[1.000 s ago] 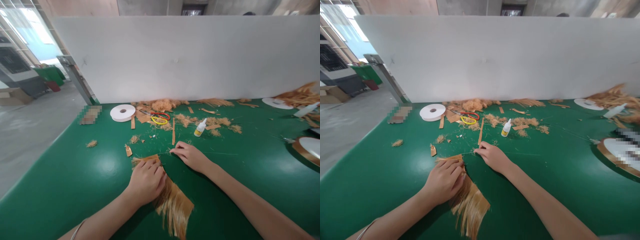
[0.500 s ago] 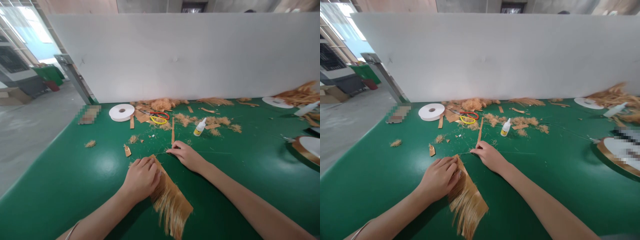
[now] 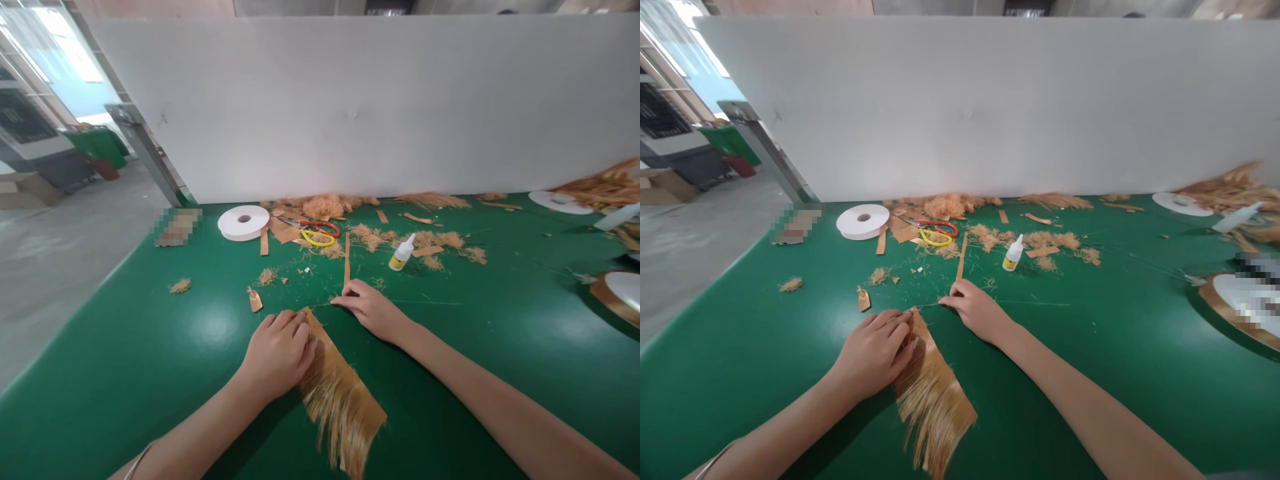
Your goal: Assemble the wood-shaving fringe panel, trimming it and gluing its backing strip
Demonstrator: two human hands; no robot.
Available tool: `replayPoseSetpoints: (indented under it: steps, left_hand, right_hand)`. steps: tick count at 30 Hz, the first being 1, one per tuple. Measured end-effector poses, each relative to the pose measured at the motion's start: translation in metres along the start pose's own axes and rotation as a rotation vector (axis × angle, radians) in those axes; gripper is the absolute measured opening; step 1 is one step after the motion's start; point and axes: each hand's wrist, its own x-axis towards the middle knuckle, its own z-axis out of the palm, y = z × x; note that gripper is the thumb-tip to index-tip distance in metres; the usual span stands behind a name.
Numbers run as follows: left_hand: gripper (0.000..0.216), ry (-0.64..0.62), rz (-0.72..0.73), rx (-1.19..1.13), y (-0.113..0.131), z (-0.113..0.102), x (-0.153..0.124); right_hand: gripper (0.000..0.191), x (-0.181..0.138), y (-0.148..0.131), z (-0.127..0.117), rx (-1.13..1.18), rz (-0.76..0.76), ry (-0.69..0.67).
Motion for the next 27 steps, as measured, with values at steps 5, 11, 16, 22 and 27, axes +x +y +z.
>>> replayPoseSetpoints:
  steps: [5, 11, 16, 22, 27]
  left_hand:
    - [0.017, -0.002, 0.009, 0.001, 0.0001, -0.0009, -0.0001]
    - [0.021, -0.018, 0.004, -0.005, -0.0003, -0.0018, 0.0003]
    - [0.023, -0.021, -0.001, -0.009, -0.0005, -0.0012, 0.0002]
    - [0.024, -0.03, -0.007, -0.023, -0.0004, -0.0012, 0.0002]
    - [0.023, -0.036, -0.019, -0.062, -0.0012, -0.0007, -0.0004]
  right_hand:
    - [0.033, -0.0013, 0.0021, 0.0014, 0.01, -0.002, 0.003]
    - [0.033, -0.002, 0.004, 0.0016, 0.01, -0.013, 0.009]
    - [0.034, -0.0028, 0.0041, 0.0011, 0.015, -0.018, 0.005]
    - [0.036, -0.004, 0.0034, 0.0006, -0.013, -0.039, 0.005]
    - [0.036, -0.0047, 0.0023, -0.0011, -0.028, -0.063, 0.014]
